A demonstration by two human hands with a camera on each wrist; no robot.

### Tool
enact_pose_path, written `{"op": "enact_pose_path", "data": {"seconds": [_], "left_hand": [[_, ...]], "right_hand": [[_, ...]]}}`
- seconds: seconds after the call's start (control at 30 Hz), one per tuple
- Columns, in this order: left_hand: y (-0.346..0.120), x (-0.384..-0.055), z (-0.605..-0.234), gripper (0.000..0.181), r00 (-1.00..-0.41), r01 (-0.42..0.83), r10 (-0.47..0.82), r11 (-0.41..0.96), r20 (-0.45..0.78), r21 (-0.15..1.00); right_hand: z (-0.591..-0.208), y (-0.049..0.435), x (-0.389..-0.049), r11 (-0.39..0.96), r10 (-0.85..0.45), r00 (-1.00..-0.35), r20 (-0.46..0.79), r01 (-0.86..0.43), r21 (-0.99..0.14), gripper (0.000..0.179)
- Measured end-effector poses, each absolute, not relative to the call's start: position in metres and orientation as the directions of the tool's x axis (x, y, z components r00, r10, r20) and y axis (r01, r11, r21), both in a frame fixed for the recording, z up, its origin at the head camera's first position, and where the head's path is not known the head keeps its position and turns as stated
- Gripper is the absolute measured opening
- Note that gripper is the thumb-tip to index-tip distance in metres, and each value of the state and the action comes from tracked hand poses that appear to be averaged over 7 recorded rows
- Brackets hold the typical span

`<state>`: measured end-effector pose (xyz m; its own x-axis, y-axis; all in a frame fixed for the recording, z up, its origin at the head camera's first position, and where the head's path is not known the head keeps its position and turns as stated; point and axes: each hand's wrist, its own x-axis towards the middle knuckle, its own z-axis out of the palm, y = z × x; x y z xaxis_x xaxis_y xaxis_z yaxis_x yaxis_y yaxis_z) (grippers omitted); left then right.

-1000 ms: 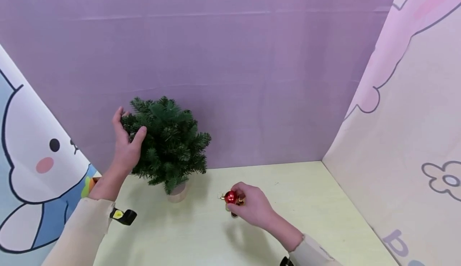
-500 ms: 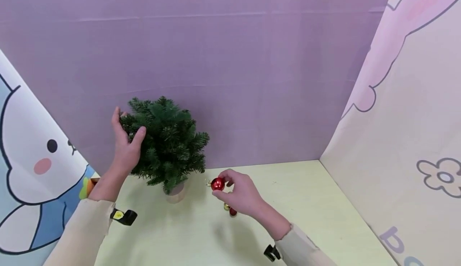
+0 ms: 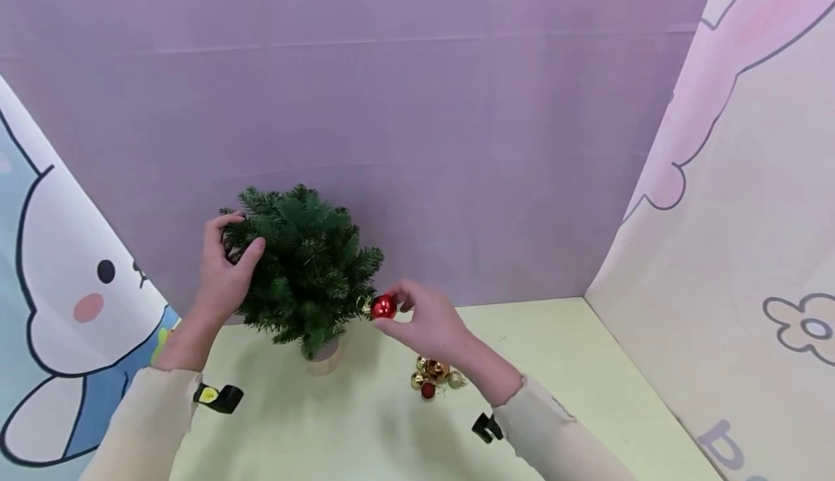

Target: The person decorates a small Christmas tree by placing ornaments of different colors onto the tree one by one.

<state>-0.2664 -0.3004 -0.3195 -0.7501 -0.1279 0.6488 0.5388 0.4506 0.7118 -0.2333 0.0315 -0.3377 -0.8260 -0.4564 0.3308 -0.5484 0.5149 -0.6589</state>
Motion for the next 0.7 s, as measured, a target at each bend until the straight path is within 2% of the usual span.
{"op": "enact_pose_path", "data": {"seconds": [0.13,0.43,0.7], "left_hand": [[-0.304,-0.265,-0.317,0.05,-0.773,0.533,-0.098,0.438,0.627,0.724],[-0.29,-0.242,-0.296,0.05,-0.777,0.522,-0.117,0.431,0.619,0.736],[-0.281,-0.242,-0.298,0.048,-0.772,0.509,-0.114,0.477,0.625,0.716]], "right_hand": [[-0.322,0.027,-0.239,0.486,-0.469,-0.808,0.356,-0.573,-0.66,0.031],[-0.292,0.014,-0.24,0.483,-0.457,-0.795,0.399,-0.599,-0.638,0.032],[-0.28,0.004,-0.247,0.496,-0.452,-0.793,0.409,-0.604,-0.623,0.035]]}}
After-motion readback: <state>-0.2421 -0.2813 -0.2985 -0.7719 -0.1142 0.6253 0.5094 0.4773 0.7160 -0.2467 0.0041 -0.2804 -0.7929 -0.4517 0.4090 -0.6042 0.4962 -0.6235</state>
